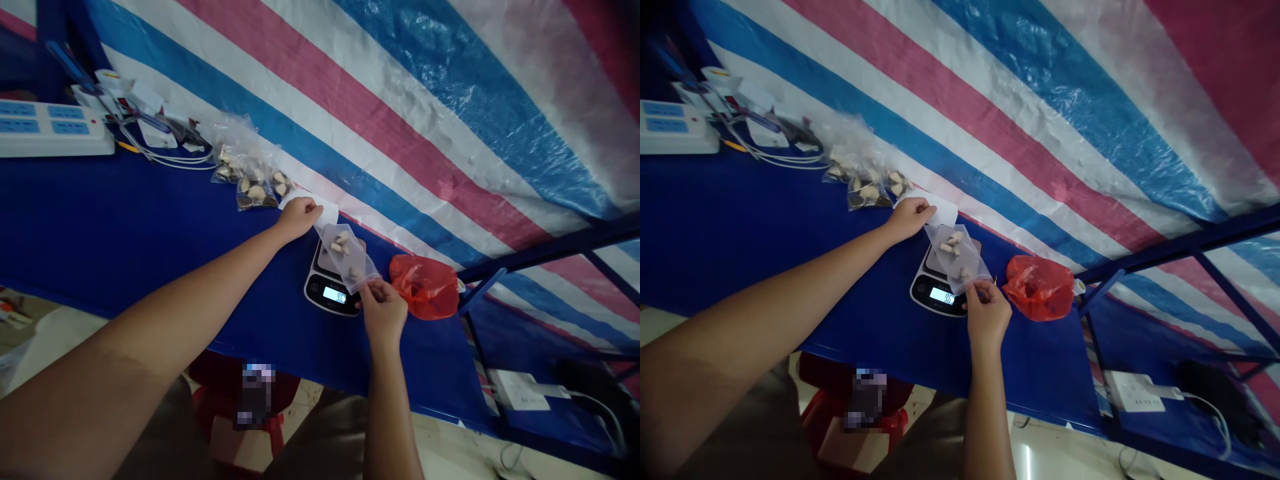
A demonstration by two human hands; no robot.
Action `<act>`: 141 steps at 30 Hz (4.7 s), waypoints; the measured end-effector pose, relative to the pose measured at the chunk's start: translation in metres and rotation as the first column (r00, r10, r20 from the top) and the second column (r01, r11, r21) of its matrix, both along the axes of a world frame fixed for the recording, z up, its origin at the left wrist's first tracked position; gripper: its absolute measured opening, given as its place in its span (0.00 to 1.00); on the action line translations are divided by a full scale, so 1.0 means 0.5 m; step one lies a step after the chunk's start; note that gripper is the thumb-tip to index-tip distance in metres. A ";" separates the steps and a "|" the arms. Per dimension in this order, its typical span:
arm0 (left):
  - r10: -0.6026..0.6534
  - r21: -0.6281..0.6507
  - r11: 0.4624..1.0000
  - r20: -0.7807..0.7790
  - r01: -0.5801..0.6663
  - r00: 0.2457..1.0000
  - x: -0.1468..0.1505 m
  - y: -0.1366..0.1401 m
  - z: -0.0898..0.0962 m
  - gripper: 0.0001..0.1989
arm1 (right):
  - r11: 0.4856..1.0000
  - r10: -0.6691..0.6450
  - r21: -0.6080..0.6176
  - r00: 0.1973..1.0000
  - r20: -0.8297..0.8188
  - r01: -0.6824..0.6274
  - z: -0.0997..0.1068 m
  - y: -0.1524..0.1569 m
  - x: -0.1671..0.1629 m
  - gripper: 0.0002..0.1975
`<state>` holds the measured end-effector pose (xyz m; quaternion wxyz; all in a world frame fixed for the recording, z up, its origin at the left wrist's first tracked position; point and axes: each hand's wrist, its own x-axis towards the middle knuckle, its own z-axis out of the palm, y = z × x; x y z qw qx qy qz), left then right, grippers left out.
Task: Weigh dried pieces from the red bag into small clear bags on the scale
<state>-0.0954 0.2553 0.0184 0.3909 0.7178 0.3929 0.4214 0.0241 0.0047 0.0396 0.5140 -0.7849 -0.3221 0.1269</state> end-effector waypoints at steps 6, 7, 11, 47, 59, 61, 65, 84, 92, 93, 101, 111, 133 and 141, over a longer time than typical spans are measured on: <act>-0.005 -0.006 1.000 0.034 0.005 0.999 0.002 0.004 -0.005 0.15 | 0.991 -0.102 0.084 0.995 0.006 0.101 -0.006 -0.023 0.024 0.23; 0.010 -0.011 1.000 0.047 -0.010 0.999 0.002 0.007 -0.007 0.15 | 0.990 -0.114 0.084 0.993 0.014 0.113 -0.006 -0.032 0.036 0.24; 0.065 -0.069 0.996 0.115 -0.057 0.991 0.004 0.018 -0.013 0.15 | 0.969 -0.236 0.084 0.970 0.053 0.231 -0.016 -0.071 0.101 0.23; 0.058 -0.078 0.996 0.148 -0.047 0.987 0.005 0.020 -0.010 0.15 | 0.917 -0.156 -0.207 0.785 0.599 0.340 0.097 -0.077 0.237 0.16; -0.292 -0.234 0.922 0.098 0.307 0.951 -0.012 -0.006 0.005 0.13 | 0.967 0.163 0.210 0.984 -0.067 -0.145 0.045 0.040 0.034 0.20; -0.329 -0.267 0.896 0.137 0.354 0.935 -0.013 -0.011 0.010 0.08 | 0.956 0.171 0.248 0.985 -0.023 -0.160 0.059 0.056 0.042 0.18; -0.339 -0.304 0.864 0.240 0.402 0.910 -0.016 -0.016 0.017 0.07 | 0.946 0.190 0.233 0.968 0.162 -0.224 0.108 0.064 0.053 0.14; -0.343 -0.233 0.869 0.352 0.436 0.871 -0.014 -0.058 0.054 0.03 | 0.959 0.180 0.186 0.966 0.187 -0.215 0.156 0.068 0.089 0.13; -0.227 -0.083 0.969 0.088 0.235 0.970 -0.027 -0.038 0.039 0.12 | 0.996 -0.008 0.081 0.889 0.457 -0.033 0.116 0.054 0.155 0.17; -0.175 -0.036 0.984 0.019 0.175 0.984 -0.032 -0.031 0.033 0.14 | 0.996 -0.088 0.064 0.845 0.527 0.064 0.101 0.051 0.171 0.19; -0.038 0.064 0.997 -0.108 0.045 0.993 -0.044 0.007 0.005 0.18 | 0.988 -0.073 -0.064 0.781 0.620 0.144 -0.030 0.070 0.195 0.21; -0.056 0.012 0.998 -0.042 0.057 0.998 -0.029 0.016 -0.004 0.16 | 0.989 -0.134 0.039 0.756 0.641 0.142 -0.027 0.061 0.191 0.23; 0.251 0.147 0.948 0.202 -0.283 0.947 -0.040 0.003 0.031 0.19 | 0.995 0.067 -0.096 0.886 0.458 -0.025 -0.051 0.090 0.210 0.18; 0.086 0.225 0.970 0.039 -0.093 0.996 -0.029 -0.081 0.090 0.22 | 0.988 0.060 -0.152 0.902 0.429 0.007 -0.043 0.094 0.203 0.24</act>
